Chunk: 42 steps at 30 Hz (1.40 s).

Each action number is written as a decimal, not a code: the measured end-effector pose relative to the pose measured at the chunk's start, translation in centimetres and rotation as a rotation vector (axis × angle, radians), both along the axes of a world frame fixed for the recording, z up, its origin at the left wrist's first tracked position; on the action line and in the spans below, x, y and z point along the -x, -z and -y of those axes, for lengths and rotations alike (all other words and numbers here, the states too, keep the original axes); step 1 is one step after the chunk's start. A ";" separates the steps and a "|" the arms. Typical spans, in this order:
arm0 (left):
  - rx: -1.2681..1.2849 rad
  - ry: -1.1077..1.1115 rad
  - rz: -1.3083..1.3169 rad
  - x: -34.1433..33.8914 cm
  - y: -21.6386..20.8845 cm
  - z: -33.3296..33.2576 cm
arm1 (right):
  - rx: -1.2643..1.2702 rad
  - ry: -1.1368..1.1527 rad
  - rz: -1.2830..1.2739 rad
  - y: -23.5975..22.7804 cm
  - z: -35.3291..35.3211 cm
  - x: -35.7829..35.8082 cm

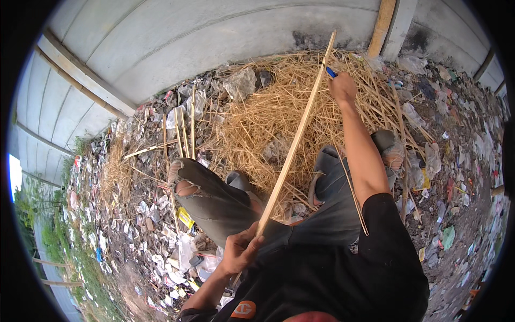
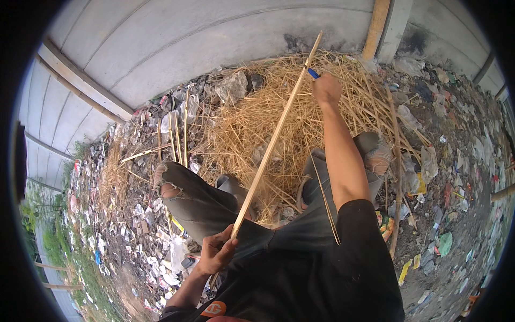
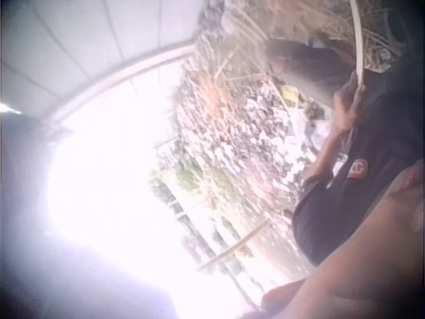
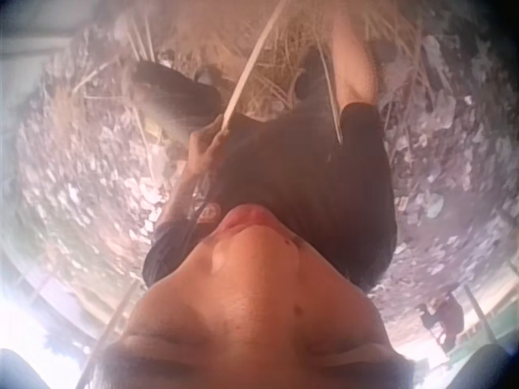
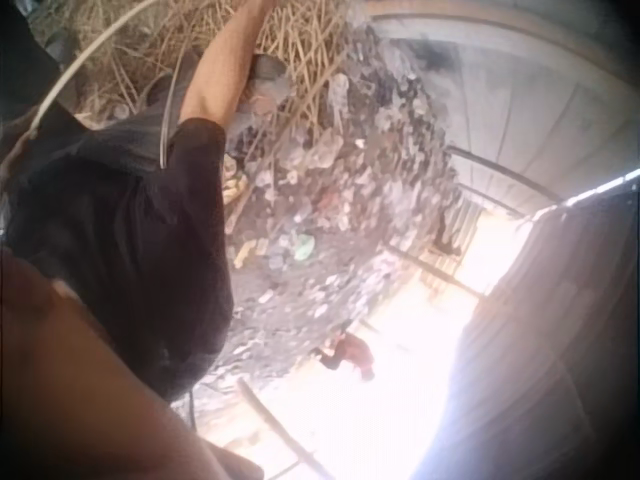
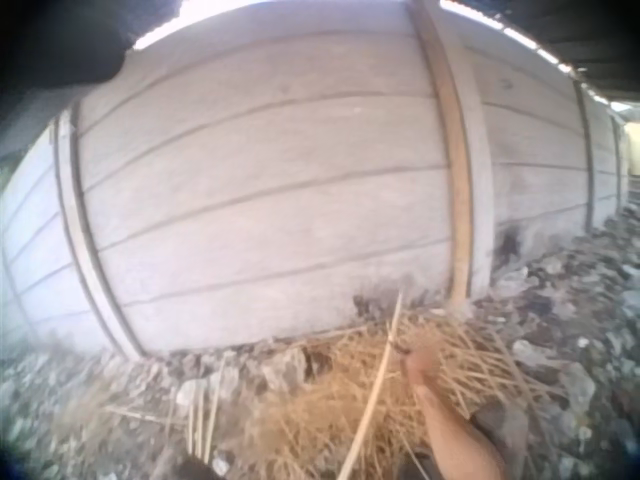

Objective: The person sits on a pile of straw and debris, using a utility knife to split long bamboo poles into thin strips. They hold the bamboo with one hand and carefully slice along its length with the other, separating the material into usable slats.

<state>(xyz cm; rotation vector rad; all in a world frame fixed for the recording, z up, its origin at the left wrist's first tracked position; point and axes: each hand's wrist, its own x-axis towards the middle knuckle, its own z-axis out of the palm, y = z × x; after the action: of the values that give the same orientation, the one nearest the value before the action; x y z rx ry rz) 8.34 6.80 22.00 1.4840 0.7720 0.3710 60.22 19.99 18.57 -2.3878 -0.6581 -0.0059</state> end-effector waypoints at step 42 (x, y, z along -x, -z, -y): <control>0.457 -0.008 0.171 6.3 -0.1 -1.9 | -0.082 -0.198 -0.112 -2.7 -4.4 2.9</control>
<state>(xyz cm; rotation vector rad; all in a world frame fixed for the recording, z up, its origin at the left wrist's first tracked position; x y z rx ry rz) 2.06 8.68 22.06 1.0072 0.6722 0.2984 57.35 24.36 21.27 -2.2182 -0.8214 0.1810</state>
